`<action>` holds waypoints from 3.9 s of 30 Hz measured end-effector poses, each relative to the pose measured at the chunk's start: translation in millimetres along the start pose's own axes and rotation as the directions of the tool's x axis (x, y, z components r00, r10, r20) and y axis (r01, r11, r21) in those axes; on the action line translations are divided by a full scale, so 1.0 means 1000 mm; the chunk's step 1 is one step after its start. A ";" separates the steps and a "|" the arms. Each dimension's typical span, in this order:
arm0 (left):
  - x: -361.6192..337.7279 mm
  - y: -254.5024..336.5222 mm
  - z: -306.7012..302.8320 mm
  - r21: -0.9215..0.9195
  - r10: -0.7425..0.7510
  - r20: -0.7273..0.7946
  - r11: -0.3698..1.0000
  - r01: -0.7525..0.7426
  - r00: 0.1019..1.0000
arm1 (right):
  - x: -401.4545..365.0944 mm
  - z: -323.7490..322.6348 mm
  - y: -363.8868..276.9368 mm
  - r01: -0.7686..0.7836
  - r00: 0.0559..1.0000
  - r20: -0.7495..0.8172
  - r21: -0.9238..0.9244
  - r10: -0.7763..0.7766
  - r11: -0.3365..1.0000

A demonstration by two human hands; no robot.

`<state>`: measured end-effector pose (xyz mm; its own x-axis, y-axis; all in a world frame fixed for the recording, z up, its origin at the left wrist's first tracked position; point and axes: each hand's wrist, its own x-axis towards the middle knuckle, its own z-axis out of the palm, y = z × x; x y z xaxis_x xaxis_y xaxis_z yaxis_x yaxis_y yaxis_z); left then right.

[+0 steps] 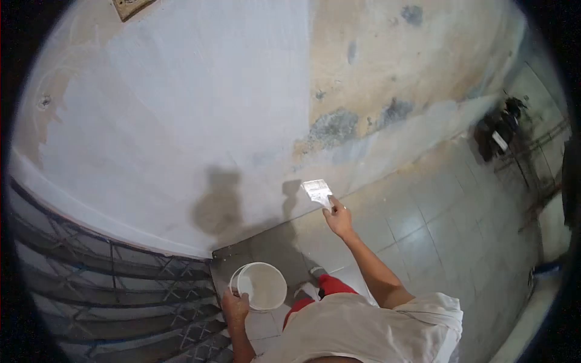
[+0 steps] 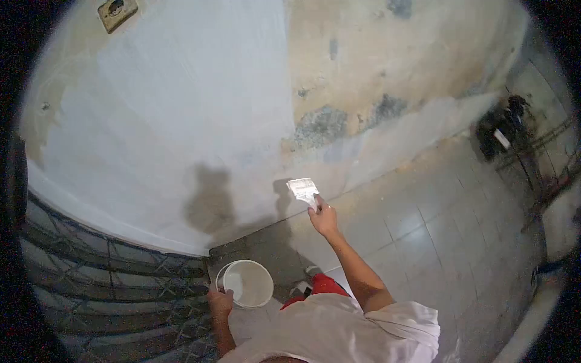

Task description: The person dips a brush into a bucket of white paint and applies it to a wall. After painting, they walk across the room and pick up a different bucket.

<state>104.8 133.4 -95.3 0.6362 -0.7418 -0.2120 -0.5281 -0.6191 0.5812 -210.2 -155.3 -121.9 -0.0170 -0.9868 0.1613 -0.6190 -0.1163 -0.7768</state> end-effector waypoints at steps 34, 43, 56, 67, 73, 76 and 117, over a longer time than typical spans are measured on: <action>0.021 0.103 0.056 -0.009 -0.171 -0.045 0.985 0.171 0.984 | 0.159 0.067 -0.035 0.030 0.995 -0.093 0.549 0.026 0.835; 0.008 0.080 0.054 -0.021 -0.191 -0.113 0.982 0.190 0.975 | 0.118 0.124 0.079 -0.603 0.797 0.324 0.381 0.510 0.701; 0.009 0.045 0.072 -0.061 -0.127 -0.081 0.991 0.122 0.989 | 0.170 -0.049 -0.141 0.011 0.999 0.017 0.636 -0.029 0.772; 0.017 0.066 0.055 -0.126 -0.212 -0.036 0.970 0.206 0.977 | 0.158 0.099 0.004 0.076 0.976 -0.218 0.459 0.029 0.885; 0.019 0.056 0.059 -0.104 -0.200 -0.071 0.976 0.192 0.977 | 0.122 0.144 0.092 -0.528 0.849 0.185 0.305 0.494 0.793; 0.018 0.060 0.059 -0.077 -0.195 -0.064 0.979 0.190 0.979 | 0.140 0.128 0.072 -0.595 0.802 0.294 0.323 0.520 0.736; 0.024 0.102 0.043 -0.020 -0.034 -0.027 0.999 0.034 0.999 | 0.150 0.130 -0.012 -0.146 0.981 -0.081 0.296 0.177 0.944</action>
<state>41.6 41.5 -75.2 0.6691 -0.7128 -0.2101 -0.4950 -0.6384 0.5895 -102.7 -316.4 -167.6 -0.1898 -0.9793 0.0695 -0.3496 0.0013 -0.9369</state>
